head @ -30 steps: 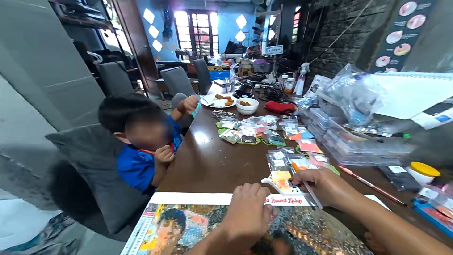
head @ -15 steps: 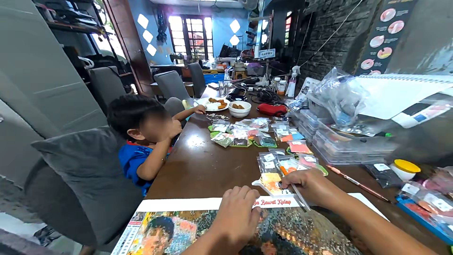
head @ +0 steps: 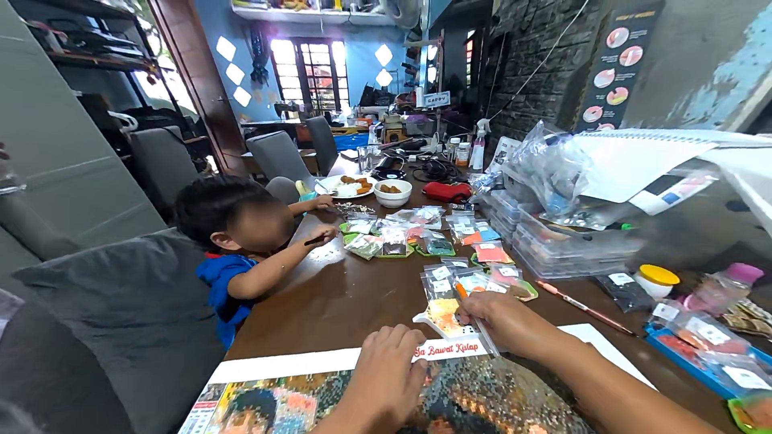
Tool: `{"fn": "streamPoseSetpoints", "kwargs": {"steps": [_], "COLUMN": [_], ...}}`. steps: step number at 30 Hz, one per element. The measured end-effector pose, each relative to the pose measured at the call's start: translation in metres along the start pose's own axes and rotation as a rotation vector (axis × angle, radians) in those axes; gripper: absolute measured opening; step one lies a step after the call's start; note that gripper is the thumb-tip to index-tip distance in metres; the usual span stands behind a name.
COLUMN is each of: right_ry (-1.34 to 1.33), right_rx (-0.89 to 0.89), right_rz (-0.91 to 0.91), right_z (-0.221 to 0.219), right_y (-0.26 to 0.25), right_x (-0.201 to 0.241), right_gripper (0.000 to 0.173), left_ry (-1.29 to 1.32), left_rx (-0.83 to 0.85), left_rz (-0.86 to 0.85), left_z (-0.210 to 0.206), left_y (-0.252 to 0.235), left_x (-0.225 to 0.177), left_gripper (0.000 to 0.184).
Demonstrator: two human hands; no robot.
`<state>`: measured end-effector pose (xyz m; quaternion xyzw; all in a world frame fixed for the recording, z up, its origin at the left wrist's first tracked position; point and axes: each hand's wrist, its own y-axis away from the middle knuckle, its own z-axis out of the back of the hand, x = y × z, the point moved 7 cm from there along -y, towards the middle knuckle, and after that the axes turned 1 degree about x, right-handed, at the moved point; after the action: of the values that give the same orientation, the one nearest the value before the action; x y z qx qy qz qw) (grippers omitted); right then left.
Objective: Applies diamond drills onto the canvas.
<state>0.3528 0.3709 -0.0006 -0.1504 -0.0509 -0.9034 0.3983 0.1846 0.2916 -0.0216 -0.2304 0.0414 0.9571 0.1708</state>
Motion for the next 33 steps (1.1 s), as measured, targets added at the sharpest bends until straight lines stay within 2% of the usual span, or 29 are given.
{"fn": "streamPoseSetpoints", "kwargs": {"steps": [3, 7, 10, 14, 18, 22, 25, 27, 33], "right_ry": [-0.055, -0.212, -0.259, -0.267, -0.431, -0.734, -0.850, -0.791, -0.652], "right_rx": [-0.014, -0.070, -0.126, -0.125, -0.182, -0.285, -0.389, -0.441, -0.430], "right_rz": [-0.015, -0.132, -0.113, -0.134, -0.135, -0.197, -0.227, -0.234, -0.237], "right_z": [0.005, 0.019, 0.024, 0.025, 0.026, 0.028, 0.029, 0.029, 0.026], "right_y": [0.002, 0.006, 0.006, 0.007, 0.008, 0.011, 0.014, 0.017, 0.018], "right_x": [-0.003, -0.010, -0.014, -0.013, -0.017, -0.026, -0.033, -0.035, -0.038], "right_gripper": [0.021, 0.014, 0.010, 0.012, 0.005, 0.027, 0.031, 0.027, 0.018], "left_ry": [-0.012, -0.030, -0.038, -0.034, -0.040, -0.031, -0.033, -0.034, -0.034], "left_rx": [-0.072, -0.123, -0.143, -0.174, -0.158, -0.153, -0.158, -0.161, -0.169], "left_rz": [-0.043, -0.072, -0.073, -0.081, -0.075, -0.075, -0.076, -0.078, -0.088], "left_z": [0.000, 0.001, 0.001, 0.001, 0.002, 0.002, 0.002, 0.003, 0.003], "left_y": [0.001, 0.002, 0.002, 0.003, 0.003, 0.004, 0.004, 0.004, 0.005], "left_x": [-0.001, -0.001, 0.001, 0.001, 0.001, 0.000, 0.000, 0.000, 0.000], "left_gripper": [0.038, 0.036, 0.036, 0.035, 0.036, 0.036, 0.036, 0.036, 0.035]}}
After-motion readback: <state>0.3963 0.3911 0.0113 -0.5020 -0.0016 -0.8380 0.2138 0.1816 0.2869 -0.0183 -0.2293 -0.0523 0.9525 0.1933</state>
